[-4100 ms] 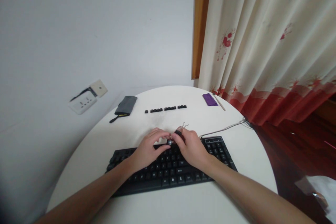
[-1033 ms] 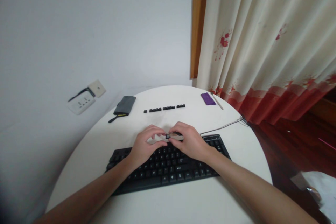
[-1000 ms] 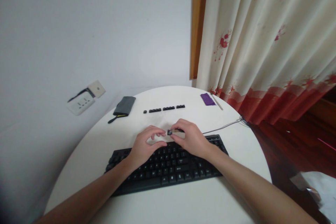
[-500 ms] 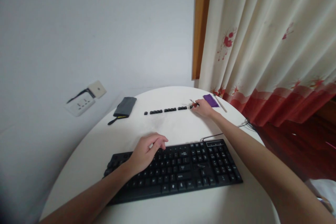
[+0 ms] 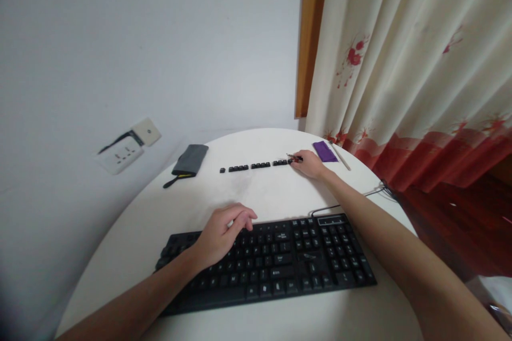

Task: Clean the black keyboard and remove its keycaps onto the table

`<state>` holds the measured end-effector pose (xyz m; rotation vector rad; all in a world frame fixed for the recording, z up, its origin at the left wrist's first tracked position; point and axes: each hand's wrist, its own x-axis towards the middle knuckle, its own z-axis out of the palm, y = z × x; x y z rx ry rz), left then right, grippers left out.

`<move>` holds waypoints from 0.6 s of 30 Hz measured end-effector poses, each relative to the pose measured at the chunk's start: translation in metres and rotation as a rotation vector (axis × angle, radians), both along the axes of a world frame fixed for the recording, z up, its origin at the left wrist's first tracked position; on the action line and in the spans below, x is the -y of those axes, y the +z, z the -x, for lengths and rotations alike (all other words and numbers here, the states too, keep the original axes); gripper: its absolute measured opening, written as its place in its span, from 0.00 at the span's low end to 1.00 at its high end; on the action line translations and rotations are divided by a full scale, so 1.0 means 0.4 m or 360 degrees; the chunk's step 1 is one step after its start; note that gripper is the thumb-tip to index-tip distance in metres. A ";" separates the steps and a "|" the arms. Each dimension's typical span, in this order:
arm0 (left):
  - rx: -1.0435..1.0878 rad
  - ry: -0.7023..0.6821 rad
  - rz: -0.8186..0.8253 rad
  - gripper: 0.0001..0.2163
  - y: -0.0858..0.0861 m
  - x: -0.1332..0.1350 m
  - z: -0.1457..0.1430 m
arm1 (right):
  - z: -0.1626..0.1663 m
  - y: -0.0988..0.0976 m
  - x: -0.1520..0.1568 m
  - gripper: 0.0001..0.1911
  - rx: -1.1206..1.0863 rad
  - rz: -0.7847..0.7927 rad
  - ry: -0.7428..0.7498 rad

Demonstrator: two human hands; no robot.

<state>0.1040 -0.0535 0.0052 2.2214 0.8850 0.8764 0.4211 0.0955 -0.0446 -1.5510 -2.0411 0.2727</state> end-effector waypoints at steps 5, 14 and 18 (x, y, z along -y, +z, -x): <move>0.0007 -0.0016 -0.0010 0.13 -0.003 -0.002 0.001 | -0.002 0.000 0.006 0.11 -0.0012 -0.0032 0.0027; -0.0010 -0.0026 0.0003 0.13 -0.005 -0.003 0.002 | -0.005 -0.009 0.007 0.10 0.0000 -0.0035 -0.0027; -0.0005 -0.0023 0.0008 0.13 -0.001 -0.001 0.001 | 0.002 -0.008 0.010 0.09 0.0022 -0.0042 -0.0066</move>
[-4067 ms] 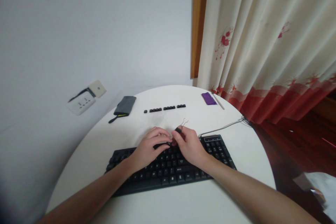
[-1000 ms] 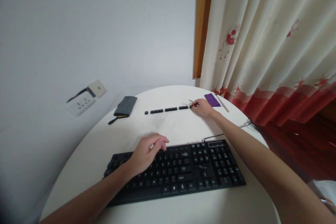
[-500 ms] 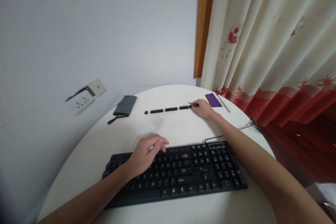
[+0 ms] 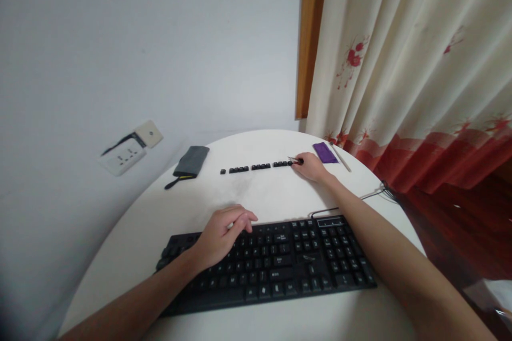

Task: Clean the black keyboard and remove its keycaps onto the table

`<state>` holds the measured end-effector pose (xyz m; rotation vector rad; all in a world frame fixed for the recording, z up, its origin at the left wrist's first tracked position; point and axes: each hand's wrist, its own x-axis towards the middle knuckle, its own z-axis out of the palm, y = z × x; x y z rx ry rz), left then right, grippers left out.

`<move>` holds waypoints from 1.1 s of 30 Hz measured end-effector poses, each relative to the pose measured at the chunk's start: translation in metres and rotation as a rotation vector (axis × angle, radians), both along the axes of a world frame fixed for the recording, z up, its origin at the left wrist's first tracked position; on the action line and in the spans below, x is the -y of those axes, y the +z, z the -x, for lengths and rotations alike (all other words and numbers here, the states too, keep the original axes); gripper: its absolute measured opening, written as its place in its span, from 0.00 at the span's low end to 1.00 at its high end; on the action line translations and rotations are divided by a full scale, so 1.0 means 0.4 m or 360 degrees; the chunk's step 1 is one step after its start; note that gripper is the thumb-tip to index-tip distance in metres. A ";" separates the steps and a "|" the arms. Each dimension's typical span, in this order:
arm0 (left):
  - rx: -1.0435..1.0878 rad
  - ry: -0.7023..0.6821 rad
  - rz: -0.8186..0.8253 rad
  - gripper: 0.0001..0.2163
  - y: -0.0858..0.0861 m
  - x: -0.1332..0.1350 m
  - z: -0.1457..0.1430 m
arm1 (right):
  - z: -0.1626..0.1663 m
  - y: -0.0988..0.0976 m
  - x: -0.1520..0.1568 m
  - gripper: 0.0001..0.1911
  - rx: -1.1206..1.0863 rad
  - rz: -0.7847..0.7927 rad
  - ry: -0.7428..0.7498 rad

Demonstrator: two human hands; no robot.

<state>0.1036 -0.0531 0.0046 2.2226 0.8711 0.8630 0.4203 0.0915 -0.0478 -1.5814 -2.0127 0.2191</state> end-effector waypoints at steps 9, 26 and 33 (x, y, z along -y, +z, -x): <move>-0.0025 0.0002 -0.0013 0.13 0.005 0.001 -0.002 | 0.006 0.001 0.003 0.10 0.0037 0.0010 -0.0050; -0.0029 -0.0013 -0.0013 0.14 0.001 0.000 -0.001 | 0.004 -0.007 -0.001 0.11 0.0009 0.0021 -0.0049; -0.0036 -0.0004 -0.0007 0.14 0.003 0.001 -0.001 | 0.001 -0.009 -0.004 0.10 -0.0034 0.0022 -0.0053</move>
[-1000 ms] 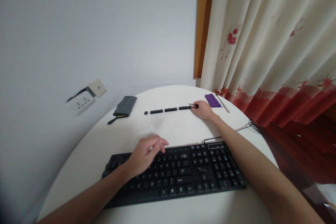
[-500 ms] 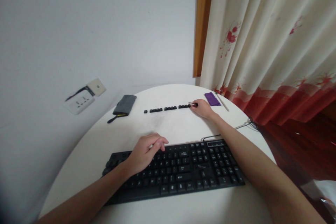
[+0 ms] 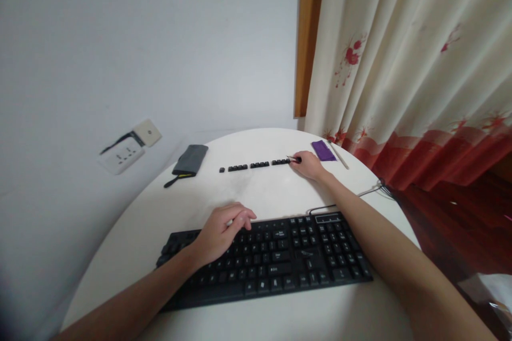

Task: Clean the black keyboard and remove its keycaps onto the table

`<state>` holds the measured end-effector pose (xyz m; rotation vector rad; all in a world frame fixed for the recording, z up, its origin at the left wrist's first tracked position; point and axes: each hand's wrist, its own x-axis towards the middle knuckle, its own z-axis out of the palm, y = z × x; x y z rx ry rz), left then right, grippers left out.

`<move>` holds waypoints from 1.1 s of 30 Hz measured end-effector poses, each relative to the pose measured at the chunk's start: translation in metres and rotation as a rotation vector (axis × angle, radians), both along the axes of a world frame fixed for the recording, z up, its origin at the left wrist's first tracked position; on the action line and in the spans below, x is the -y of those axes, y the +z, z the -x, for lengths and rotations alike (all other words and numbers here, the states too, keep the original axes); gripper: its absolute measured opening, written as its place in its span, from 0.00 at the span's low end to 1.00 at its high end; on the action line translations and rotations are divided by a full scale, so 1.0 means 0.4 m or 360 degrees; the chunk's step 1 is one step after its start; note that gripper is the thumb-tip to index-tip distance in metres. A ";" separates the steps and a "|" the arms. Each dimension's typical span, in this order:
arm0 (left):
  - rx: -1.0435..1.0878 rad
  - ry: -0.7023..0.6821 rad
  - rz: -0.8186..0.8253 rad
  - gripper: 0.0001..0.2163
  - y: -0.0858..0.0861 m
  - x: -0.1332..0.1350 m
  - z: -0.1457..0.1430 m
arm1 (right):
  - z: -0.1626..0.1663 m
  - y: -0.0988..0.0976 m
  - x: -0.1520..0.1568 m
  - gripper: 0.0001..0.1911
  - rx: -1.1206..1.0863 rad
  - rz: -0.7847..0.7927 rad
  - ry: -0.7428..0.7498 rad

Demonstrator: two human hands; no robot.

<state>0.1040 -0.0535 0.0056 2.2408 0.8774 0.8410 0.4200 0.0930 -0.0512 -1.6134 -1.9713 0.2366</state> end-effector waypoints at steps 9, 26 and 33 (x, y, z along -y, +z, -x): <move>-0.0023 -0.0001 0.0022 0.15 0.004 0.000 -0.001 | -0.010 0.020 0.011 0.10 -0.0141 -0.0048 0.0045; -0.0017 -0.0022 -0.0015 0.14 -0.002 0.000 0.001 | 0.105 0.265 0.372 0.15 -0.0433 -0.0008 0.0288; -0.0025 -0.0037 -0.0057 0.15 0.004 0.001 -0.002 | 0.122 0.206 0.424 0.11 -0.0545 0.0229 0.0535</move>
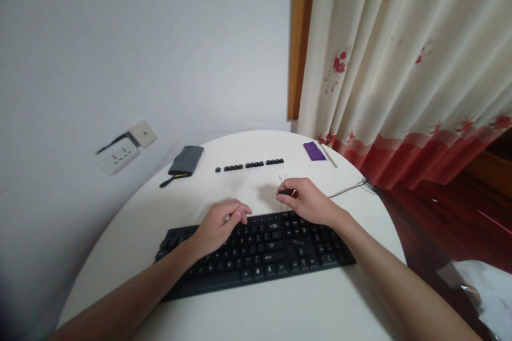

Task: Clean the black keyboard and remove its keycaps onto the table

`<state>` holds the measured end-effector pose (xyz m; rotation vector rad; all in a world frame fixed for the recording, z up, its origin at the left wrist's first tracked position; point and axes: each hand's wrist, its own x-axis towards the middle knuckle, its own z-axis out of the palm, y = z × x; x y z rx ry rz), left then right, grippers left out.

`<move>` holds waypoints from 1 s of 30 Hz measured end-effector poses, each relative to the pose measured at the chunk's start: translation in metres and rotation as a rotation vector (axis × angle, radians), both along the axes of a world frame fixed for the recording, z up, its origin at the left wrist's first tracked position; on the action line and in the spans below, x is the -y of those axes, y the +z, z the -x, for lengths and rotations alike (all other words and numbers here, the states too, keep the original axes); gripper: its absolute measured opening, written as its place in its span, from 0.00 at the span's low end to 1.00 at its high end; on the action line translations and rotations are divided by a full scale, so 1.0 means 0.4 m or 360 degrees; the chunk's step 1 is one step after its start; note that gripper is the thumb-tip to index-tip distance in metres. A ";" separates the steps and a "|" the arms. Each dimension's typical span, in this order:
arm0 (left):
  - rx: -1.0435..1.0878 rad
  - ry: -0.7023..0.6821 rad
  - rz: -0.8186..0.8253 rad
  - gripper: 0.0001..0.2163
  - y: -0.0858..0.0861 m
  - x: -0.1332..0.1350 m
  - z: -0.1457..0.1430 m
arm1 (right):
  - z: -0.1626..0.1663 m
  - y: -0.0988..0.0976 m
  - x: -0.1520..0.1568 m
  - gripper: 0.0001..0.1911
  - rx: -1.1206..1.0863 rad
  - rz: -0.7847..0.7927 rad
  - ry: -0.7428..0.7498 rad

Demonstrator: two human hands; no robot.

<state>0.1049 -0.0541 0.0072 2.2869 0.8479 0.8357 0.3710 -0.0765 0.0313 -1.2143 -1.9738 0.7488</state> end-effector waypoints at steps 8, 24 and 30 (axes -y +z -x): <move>-0.0024 -0.0039 0.0020 0.14 -0.008 -0.005 0.003 | -0.020 0.005 0.001 0.12 0.0045 0.0003 0.0133; -0.0085 -0.0029 0.0008 0.15 -0.004 -0.006 0.002 | -0.021 -0.008 -0.002 0.14 0.0205 0.0055 0.0233; -0.0070 -0.0070 0.0003 0.14 -0.006 -0.006 0.002 | -0.009 -0.042 -0.018 0.17 0.0347 0.0018 -0.0078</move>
